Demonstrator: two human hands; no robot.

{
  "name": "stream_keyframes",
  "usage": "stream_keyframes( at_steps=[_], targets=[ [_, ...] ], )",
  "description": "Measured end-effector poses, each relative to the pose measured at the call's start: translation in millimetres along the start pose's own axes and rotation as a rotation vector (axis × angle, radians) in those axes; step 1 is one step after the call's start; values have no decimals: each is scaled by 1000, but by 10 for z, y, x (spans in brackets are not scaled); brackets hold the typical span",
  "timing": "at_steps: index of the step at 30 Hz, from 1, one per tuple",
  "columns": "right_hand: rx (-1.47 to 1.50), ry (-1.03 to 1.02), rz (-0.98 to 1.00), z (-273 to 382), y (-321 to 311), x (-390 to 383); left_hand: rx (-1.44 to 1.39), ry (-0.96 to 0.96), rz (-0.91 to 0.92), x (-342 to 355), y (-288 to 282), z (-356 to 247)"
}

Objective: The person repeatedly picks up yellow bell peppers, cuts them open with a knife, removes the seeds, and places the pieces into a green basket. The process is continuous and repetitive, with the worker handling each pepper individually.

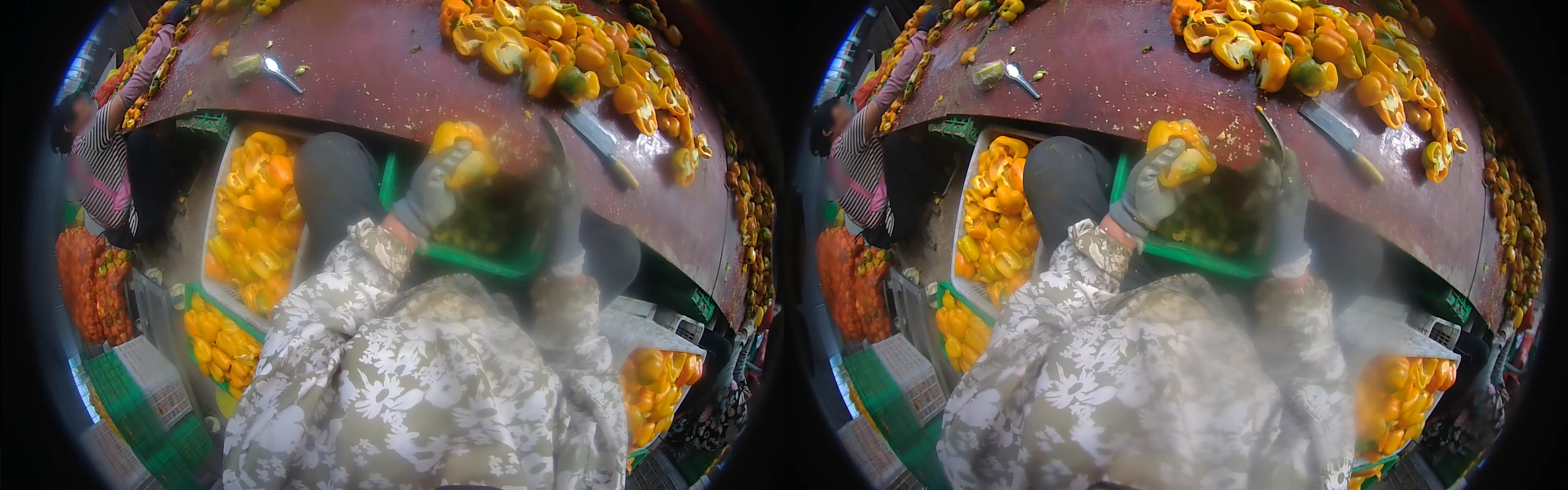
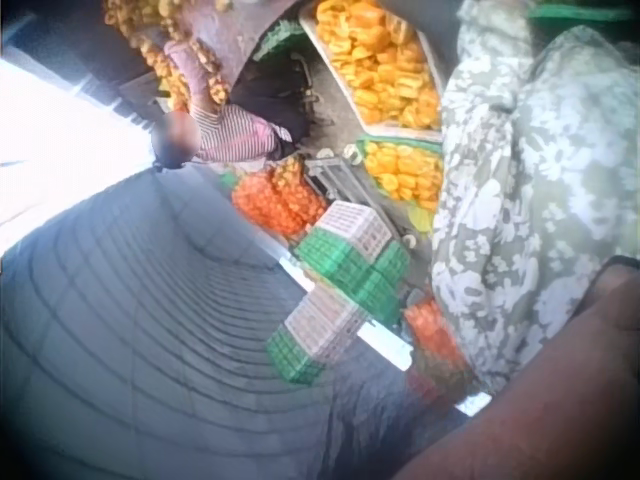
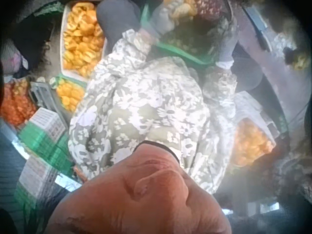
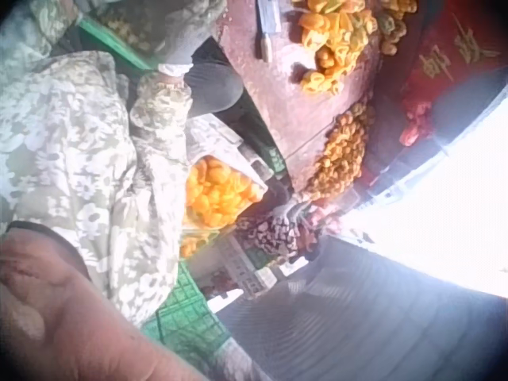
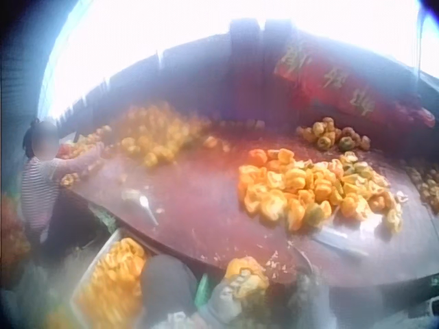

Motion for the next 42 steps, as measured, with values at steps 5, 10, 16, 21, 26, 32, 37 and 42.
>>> stream_keyframes(
  at_steps=[5,10,16,21,26,32,37,42],
  targets=[
    [-7,128,225,64,452,-308,-8,31,-67,90,26,-43],
    [-495,-481,209,-52,846,-469,1107,621,16,17,336,-373],
    [81,-41,354,-12,892,-433,439,189,-187,221,98,27],
    [154,-38,654,68,1054,-556,-84,-9,-367,344,25,178],
    [437,241,583,-67,813,-502,-271,-319,-219,514,-46,541],
    [89,295,974,-261,610,-550,435,-110,-36,1031,-73,663],
    [-580,-185,485,-809,374,-393,909,685,-61,385,784,-958],
    [-718,-237,249,-483,246,-181,1163,1399,-587,-1782,17,-2932]
  ],
)
Point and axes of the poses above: each hand's wrist, its own x-axis towards the middle knuckle, its own y-axis out of the palm, z = x × y, the point moved 9 cm from there along x, towards the middle knuckle, and after that the axes turned 15 degrees about -x, right-handed, at the moved point
